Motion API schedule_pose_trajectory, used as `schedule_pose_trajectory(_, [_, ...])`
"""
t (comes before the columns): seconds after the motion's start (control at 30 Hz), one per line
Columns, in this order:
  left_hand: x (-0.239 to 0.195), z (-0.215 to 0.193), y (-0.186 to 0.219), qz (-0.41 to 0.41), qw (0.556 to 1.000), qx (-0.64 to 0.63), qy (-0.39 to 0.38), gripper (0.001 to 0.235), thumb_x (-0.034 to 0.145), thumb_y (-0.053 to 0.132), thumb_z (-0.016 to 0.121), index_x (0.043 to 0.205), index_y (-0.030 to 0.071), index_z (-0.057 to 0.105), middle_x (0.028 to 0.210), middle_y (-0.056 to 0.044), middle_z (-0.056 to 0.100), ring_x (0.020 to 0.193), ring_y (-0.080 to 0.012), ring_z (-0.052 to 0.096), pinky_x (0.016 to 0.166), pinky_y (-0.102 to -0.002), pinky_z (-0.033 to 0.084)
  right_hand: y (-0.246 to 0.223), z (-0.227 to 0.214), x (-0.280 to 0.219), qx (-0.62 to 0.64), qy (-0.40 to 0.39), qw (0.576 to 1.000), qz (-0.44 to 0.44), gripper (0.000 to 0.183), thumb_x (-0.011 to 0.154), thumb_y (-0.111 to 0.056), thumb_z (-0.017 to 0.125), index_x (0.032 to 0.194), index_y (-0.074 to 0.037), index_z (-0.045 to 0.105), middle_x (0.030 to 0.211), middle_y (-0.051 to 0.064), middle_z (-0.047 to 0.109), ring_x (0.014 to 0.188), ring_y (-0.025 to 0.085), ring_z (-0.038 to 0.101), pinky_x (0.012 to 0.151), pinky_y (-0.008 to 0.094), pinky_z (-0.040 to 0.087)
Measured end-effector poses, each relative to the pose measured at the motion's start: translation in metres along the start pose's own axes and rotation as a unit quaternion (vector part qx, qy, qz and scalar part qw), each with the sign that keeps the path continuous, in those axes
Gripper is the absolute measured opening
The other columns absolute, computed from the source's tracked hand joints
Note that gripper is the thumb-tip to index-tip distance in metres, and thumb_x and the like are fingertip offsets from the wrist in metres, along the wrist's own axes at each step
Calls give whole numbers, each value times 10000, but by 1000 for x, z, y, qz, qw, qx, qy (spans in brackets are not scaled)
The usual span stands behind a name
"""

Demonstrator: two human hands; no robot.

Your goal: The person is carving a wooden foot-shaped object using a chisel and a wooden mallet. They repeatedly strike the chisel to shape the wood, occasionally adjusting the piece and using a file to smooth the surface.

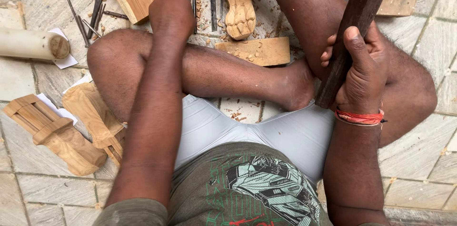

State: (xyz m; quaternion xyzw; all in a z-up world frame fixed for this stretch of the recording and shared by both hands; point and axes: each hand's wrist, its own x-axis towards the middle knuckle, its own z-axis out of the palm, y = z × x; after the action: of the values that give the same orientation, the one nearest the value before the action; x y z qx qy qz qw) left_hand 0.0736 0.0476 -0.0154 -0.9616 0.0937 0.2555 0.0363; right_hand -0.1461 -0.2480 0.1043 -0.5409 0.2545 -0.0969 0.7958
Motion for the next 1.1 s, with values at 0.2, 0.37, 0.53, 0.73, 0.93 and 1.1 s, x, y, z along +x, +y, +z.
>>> schedule_pose_trajectory(0.2, [4, 10, 7, -82, 994, 77, 4, 218, 975, 246, 734, 1018, 32, 728, 829, -142, 710, 721, -198, 723, 567, -340, 639, 3, -1, -2, -7, 13, 1000, -4, 270, 1105, -180, 725, 1311, -39, 623, 923, 89, 696, 731, 153, 689, 637, 268, 577])
schedule_pose_trajectory(0.37, [16, 15, 15, -56, 997, 45, 12, 476, 880, 480, 795, 1026, 34, 720, 834, -149, 703, 707, -208, 721, 564, -324, 618, 1, 0, -1, 6, 1, 1000, 6, 279, 1099, -176, 732, 1310, -42, 609, 910, 78, 690, 712, 141, 683, 663, 264, 582])
schedule_pose_trajectory(0.53, [35, 12, 13, -66, 997, -2, 30, 308, 875, 285, 817, 1006, 18, 736, 891, -176, 727, 796, -245, 736, 615, -359, 644, -1, 5, -2, -18, 16, 1000, 7, 286, 1061, -186, 723, 1290, -55, 610, 920, 68, 691, 718, 135, 688, 614, 244, 577])
schedule_pose_trajectory(0.73, [37, 29, 19, -53, 997, 12, 50, 296, 884, 229, 804, 1003, -30, 724, 832, -210, 728, 740, -273, 751, 567, -383, 644, 1, 3, -2, -10, 14, 1000, 2, 317, 1070, -187, 743, 1311, -37, 603, 930, 78, 690, 732, 143, 690, 642, 258, 584])
schedule_pose_trajectory(0.93, [52, 47, 13, -52, 993, 50, 92, 243, 907, 250, 781, 953, 15, 740, 753, -178, 707, 649, -223, 713, 477, -342, 617, 3, 5, 0, -39, 15, 999, -2, 378, 1051, -202, 753, 1354, -40, 596, 928, 72, 694, 729, 133, 694, 615, 253, 580])
schedule_pose_trajectory(1.1, [52, 51, 21, -49, 983, 173, 45, 416, 996, 410, 668, 845, 27, 730, 588, -37, 557, 442, -62, 434, 344, -259, 382, 3, 4, 0, -31, 17, 999, -2, 377, 1047, -208, 753, 1347, -40, 598, 928, 76, 699, 728, 135, 698, 618, 254, 585])
